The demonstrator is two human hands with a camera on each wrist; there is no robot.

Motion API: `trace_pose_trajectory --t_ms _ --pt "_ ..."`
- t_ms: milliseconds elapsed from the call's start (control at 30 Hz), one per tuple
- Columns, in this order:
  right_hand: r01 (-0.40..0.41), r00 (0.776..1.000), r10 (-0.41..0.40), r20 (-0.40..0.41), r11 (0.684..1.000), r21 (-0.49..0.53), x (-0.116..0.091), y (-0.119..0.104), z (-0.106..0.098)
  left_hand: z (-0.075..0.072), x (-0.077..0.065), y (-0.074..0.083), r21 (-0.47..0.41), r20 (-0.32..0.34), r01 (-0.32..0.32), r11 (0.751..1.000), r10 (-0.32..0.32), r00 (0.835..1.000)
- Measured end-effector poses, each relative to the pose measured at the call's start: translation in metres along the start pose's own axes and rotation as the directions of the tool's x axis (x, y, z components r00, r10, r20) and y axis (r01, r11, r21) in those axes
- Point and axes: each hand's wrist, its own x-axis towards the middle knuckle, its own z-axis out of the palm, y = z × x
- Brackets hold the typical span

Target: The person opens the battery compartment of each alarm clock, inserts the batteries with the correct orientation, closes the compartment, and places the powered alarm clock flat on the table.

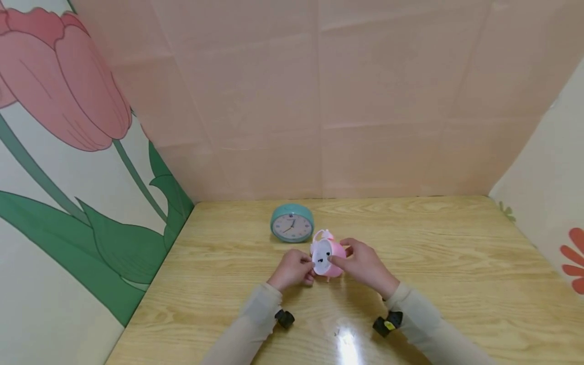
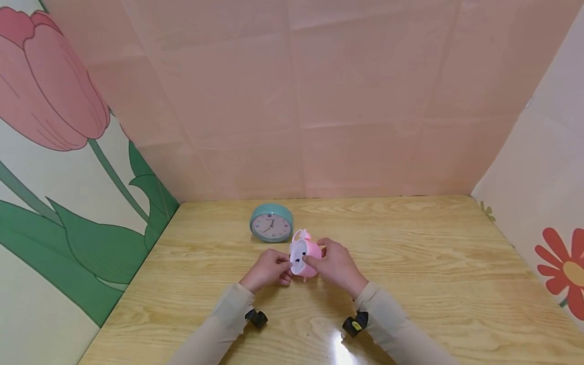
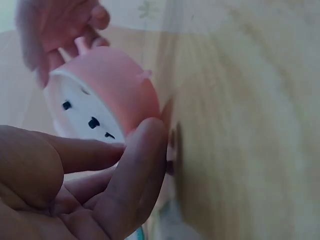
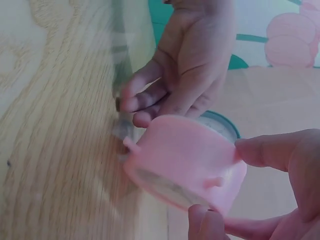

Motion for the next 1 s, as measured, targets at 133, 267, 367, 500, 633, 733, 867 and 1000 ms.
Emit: trace_pose_trajectory --t_ms 133,267,367,500,633,733,867,1000 --pt "0.001 1.000 -0.001 -0.006 1.000 0.007 0.000 -0.003 0.001 0.004 -0.001 -0.001 0.007 0.039 0.023 1.000 -0.023 0.999" --pt "0.009 1.000 -0.009 -0.021 1.000 0.003 0.000 -0.004 0.002 0.003 -0.004 0.001 0.005 0.047 0.018 1.000 -0.018 0.999" --pt "0.017 0.999 -0.017 -0.035 1.000 -0.001 -0.001 -0.005 0.003 0.002 -0.006 0.003 0.005 0.040 0.008 1.000 -0.008 0.999" --pt "0.013 0.999 -0.013 -0.036 1.000 -0.001 0.000 -0.005 0.005 -0.001 -0.011 0.009 -0.016 0.027 -0.018 1.000 0.019 0.999" --pt "0.010 0.999 -0.010 -0.035 1.000 -0.003 -0.001 -0.008 0.006 -0.003 -0.017 0.020 -0.053 0.017 -0.078 0.996 0.079 0.997" --pt "0.013 0.999 -0.013 -0.034 1.000 0.000 -0.001 -0.011 0.008 -0.004 -0.020 0.028 -0.049 0.015 -0.116 0.992 0.117 0.993" --pt "0.016 1.000 -0.016 -0.026 1.000 -0.004 -0.001 -0.014 0.012 -0.005 -0.024 0.033 -0.022 0.024 -0.125 0.992 0.125 0.992" --pt "0.024 0.999 -0.025 -0.026 1.000 -0.016 -0.002 -0.015 0.015 -0.005 -0.025 0.034 -0.019 0.022 -0.117 0.993 0.118 0.993"
